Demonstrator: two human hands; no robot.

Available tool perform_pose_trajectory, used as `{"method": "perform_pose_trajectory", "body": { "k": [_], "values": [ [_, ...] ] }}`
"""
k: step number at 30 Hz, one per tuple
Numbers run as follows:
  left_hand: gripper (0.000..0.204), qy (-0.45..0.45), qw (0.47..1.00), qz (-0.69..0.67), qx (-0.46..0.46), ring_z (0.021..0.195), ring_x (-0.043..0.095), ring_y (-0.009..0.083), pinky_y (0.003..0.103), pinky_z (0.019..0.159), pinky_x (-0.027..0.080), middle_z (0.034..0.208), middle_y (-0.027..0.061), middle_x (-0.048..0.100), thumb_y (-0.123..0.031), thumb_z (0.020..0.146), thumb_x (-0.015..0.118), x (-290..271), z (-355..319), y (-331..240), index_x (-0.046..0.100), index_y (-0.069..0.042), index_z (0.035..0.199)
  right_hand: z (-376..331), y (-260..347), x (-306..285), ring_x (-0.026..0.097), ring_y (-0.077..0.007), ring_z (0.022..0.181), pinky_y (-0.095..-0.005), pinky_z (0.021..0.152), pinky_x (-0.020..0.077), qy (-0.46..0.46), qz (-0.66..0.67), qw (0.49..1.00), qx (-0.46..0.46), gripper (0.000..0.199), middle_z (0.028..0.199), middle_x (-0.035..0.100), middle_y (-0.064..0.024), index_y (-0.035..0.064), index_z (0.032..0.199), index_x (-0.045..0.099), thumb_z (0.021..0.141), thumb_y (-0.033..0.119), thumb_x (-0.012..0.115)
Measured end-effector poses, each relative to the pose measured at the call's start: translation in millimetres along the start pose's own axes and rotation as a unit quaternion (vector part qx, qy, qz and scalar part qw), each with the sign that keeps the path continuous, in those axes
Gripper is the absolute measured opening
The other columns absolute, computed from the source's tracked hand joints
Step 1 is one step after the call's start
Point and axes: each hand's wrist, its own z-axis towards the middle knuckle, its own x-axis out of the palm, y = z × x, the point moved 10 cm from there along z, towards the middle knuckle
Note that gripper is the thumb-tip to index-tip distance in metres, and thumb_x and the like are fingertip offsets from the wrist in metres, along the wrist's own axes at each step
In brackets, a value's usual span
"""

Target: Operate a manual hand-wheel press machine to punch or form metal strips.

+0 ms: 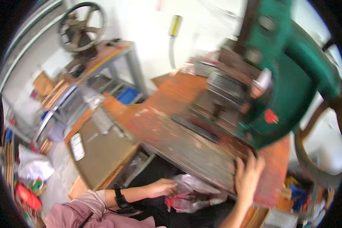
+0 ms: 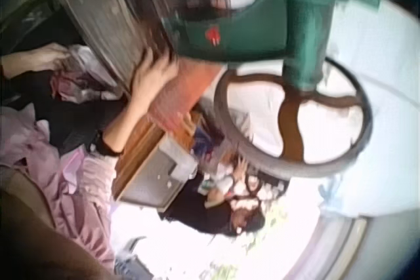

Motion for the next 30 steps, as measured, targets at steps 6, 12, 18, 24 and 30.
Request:
{"method": "perform_pose_trajectory", "body": {
  "k": [6, 12, 18, 24, 30],
  "values": [
    [0.026, -0.513, 0.639, 0.488, 0.300, 0.092, 0.060, 0.0372, 0.044, 0.083, 0.048, 0.097, 0.0221, 0.063, -0.019, 0.083, 0.058, -173.8, -178.2, -185.8, 0.063, 0.001, 0.098, -0.3, 3.1, 3.3, 0.041, -0.0411, 0.114, -0.0472, 0.098, 0.0330, -0.009, -0.013, 1.000, -0.002, 0.034, 0.119, 0.047, -0.0244, -0.0035, 0.117, 0.050, 0.088, 0.014, 0.055],
    [0.019, -0.687, 0.455, 0.520, 0.224, 0.097, 0.053, 0.0377, 0.045, 0.083, 0.045, 0.100, 0.0205, 0.058, -0.008, 0.079, 0.057, -297.4, -236.2, -221.5, 0.061, 0.001, 0.095, 2.4, 4.9, 6.9, 0.046, -0.0378, 0.109, -0.0431, 0.094, 0.0351, 0.002, -0.026, 1.000, 0.012, 0.032, 0.114, 0.051, -0.0218, -0.0045, 0.115, 0.052, 0.091, 0.016, 0.053],
    [0.027, -0.472, 0.343, 0.790, 0.189, 0.127, 0.039, 0.0262, 0.039, 0.095, 0.035, 0.122, 0.0029, 0.058, -0.008, 0.072, 0.060, -286.9, -203.8, -239.5, 0.064, -0.011, 0.098, 3.5, 0.6, 8.4, 0.048, -0.0372, 0.107, -0.0420, 0.092, 0.0367, 0.009, -0.057, 0.998, 0.023, 0.030, 0.111, 0.054, -0.0208, -0.0051, 0.113, 0.054, 0.091, 0.016, 0.052],
    [0.019, -0.406, 0.357, 0.812, 0.218, 0.118, 0.046, 0.0263, 0.037, 0.092, 0.036, 0.105, 0.0044, 0.063, -0.013, 0.073, 0.065, -287.3, -214.4, -254.6, 0.063, -0.011, 0.092, 5.8, -0.7, 7.8, 0.050, -0.0375, 0.104, -0.0414, 0.091, 0.0379, 0.002, -0.050, 0.998, 0.032, 0.030, 0.109, 0.055, -0.0210, -0.0049, 0.111, 0.056, 0.092, 0.017, 0.052],
    [0.022, -0.487, 0.520, 0.678, 0.180, 0.094, 0.055, 0.0288, 0.040, 0.086, 0.042, 0.083, 0.0074, 0.064, -0.019, 0.074, 0.069, -300.2, -207.7, -247.2, 0.062, -0.007, 0.092, 6.3, 4.2, 8.4, 0.050, -0.0378, 0.104, -0.0410, 0.090, 0.0387, 0.010, -0.052, 0.998, 0.036, 0.030, 0.109, 0.055, -0.0215, -0.0055, 0.111, 0.056, 0.092, 0.017, 0.052]
  ]
}}
